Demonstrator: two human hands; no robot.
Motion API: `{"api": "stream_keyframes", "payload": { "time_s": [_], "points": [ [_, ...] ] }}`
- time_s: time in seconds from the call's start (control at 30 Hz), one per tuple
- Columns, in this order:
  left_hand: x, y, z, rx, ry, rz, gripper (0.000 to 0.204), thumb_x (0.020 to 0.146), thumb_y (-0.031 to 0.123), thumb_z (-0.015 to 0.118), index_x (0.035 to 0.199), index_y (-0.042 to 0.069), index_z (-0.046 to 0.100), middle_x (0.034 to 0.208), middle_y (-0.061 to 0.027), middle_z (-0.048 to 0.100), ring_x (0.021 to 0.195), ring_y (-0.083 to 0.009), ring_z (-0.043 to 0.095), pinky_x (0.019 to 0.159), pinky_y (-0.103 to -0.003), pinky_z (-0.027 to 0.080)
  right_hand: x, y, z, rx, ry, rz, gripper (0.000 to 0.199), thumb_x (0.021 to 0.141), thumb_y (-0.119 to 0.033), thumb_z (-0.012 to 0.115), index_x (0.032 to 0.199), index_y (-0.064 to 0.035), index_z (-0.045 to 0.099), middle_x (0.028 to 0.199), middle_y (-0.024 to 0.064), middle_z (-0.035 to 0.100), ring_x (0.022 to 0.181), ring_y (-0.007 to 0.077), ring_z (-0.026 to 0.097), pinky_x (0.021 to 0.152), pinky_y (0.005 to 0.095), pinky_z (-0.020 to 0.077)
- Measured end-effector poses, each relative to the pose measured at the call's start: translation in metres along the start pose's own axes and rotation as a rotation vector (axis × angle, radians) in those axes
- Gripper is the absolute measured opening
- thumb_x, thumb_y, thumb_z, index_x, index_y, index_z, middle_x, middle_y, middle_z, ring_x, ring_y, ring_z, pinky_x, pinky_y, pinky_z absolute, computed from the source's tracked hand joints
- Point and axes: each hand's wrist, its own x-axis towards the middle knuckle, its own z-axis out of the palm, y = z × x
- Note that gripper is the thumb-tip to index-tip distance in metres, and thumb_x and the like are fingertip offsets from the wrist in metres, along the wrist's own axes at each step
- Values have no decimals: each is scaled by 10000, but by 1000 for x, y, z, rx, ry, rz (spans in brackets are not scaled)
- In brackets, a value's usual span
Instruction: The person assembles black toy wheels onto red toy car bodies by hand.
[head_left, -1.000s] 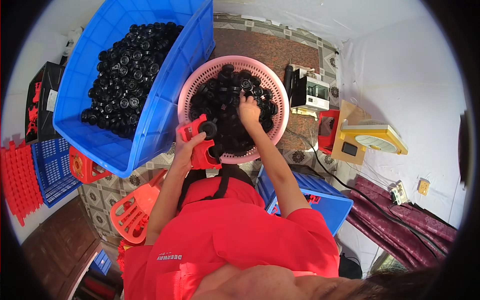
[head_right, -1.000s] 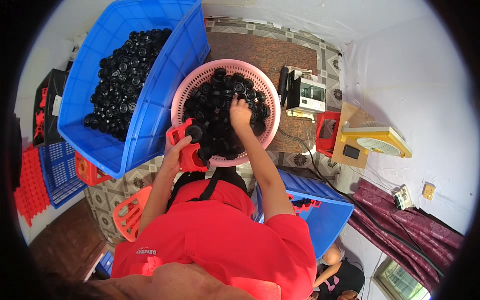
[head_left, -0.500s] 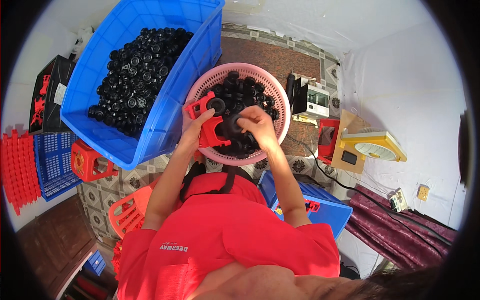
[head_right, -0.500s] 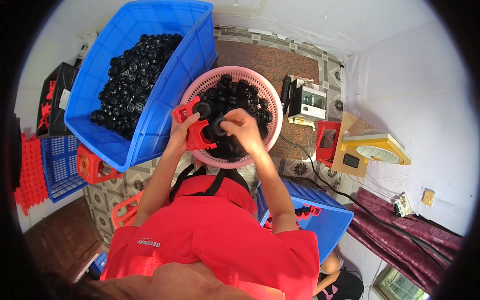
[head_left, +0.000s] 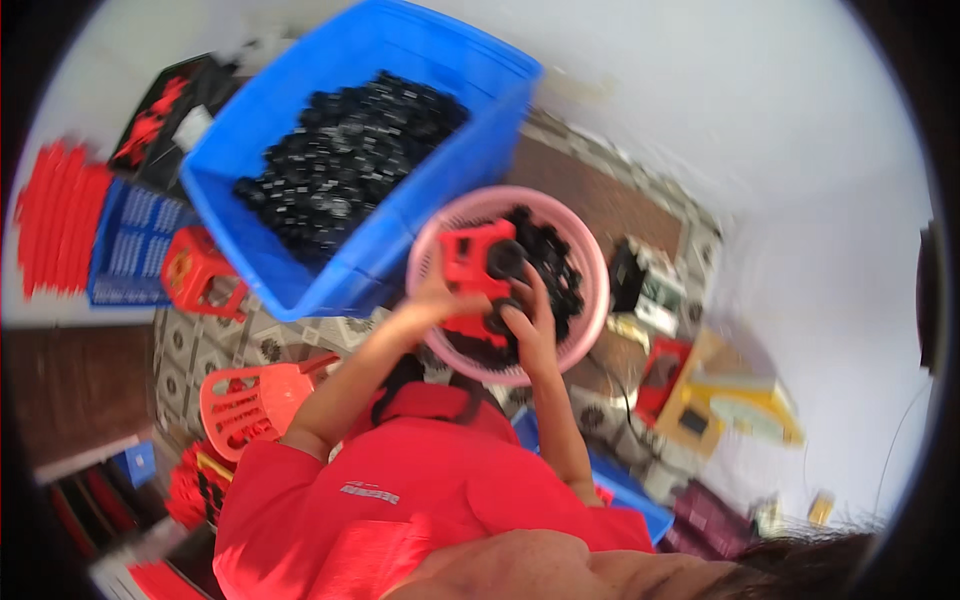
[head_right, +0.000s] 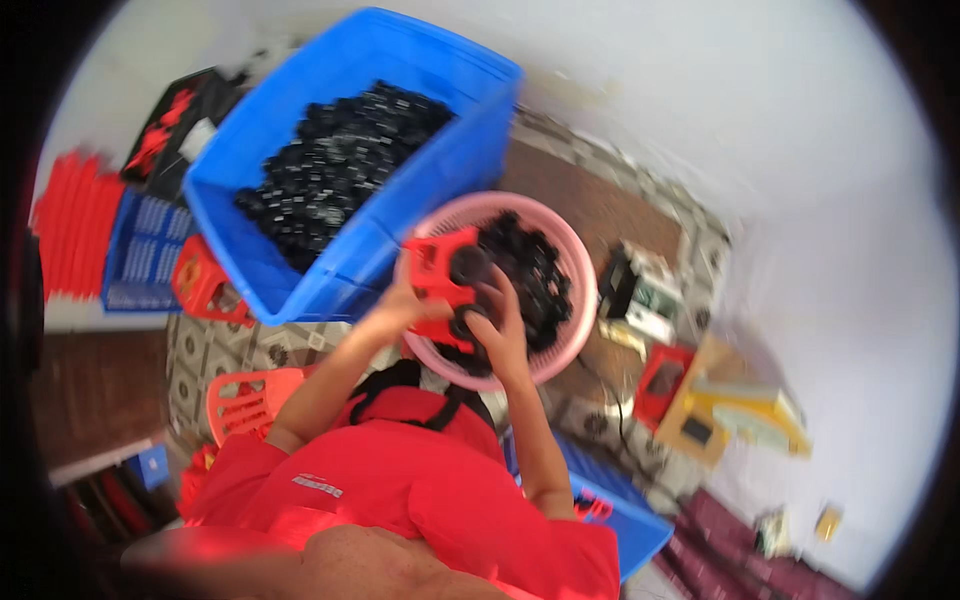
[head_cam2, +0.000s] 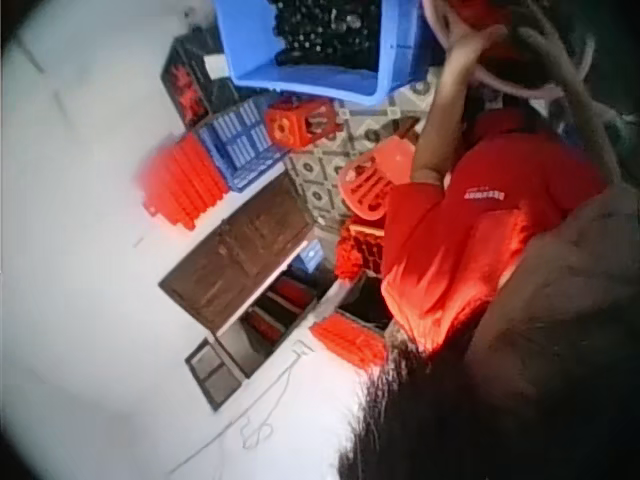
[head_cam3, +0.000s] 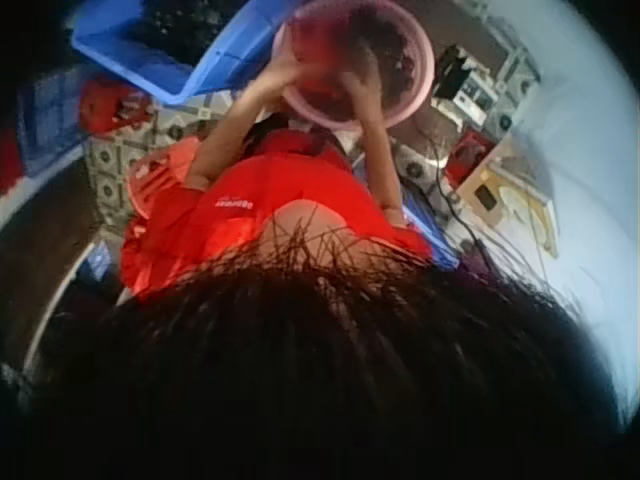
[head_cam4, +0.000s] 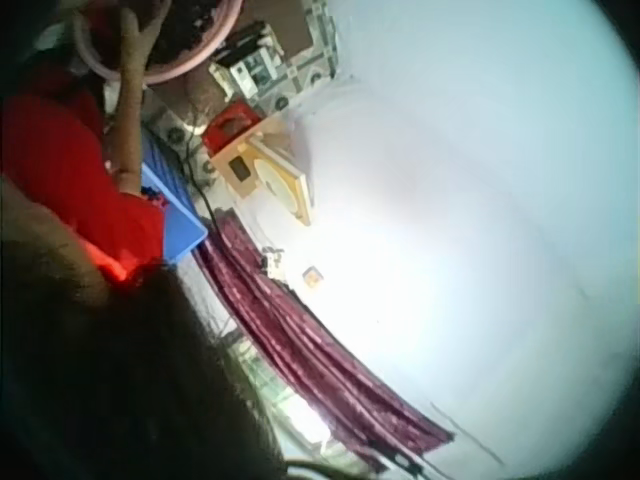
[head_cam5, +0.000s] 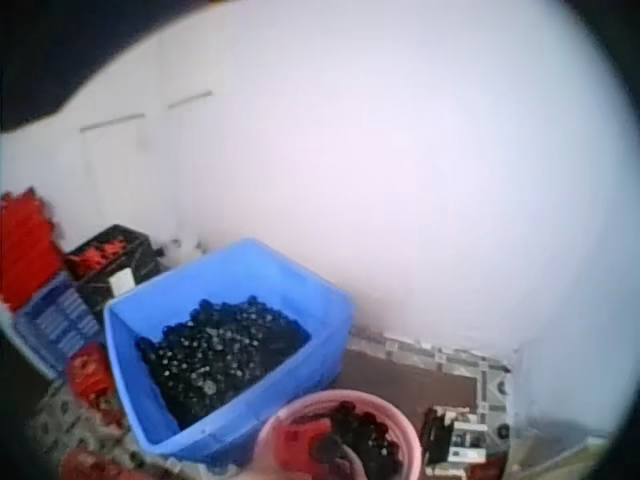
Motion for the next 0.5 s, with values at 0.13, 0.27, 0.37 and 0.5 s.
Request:
{"api": "stream_keyframes", "payload": {
  "time_s": [0.13,0.27,0.37,0.5],
  "points": [
    [-34,9,-11,-16,-14,206,1236,591,92,894,1509,58,67,1431,-103,361,1322,-205,380,1098,-369,351,-4,-8,22,-51,-116,-226,750,784,-86,638,1462,-27,322,1339,134,490,1233,222,493,1037,350,396],
    [-52,15,-48,94,121,399,1228,598,167,897,1510,38,85,1433,-134,374,1330,-236,394,1103,-361,342,4,-11,49,-165,-312,-290,731,796,-133,624,1452,-10,326,1382,133,463,1265,228,471,1040,353,392],
    [-60,31,-90,0,107,481,1105,670,148,854,1499,31,132,1382,-120,438,1266,-220,464,1055,-356,401,20,-35,89,-68,-487,-262,778,838,-308,665,1462,-8,311,1444,145,412,1279,254,461,1035,373,401],
    [-32,106,-229,-389,387,513,606,856,278,706,1360,98,421,1223,-88,588,1108,-239,616,892,-409,543,17,-28,103,-311,-256,-262,766,924,-554,551,1427,3,396,1483,140,386,1265,246,474,978,395,459]
  ]
}}
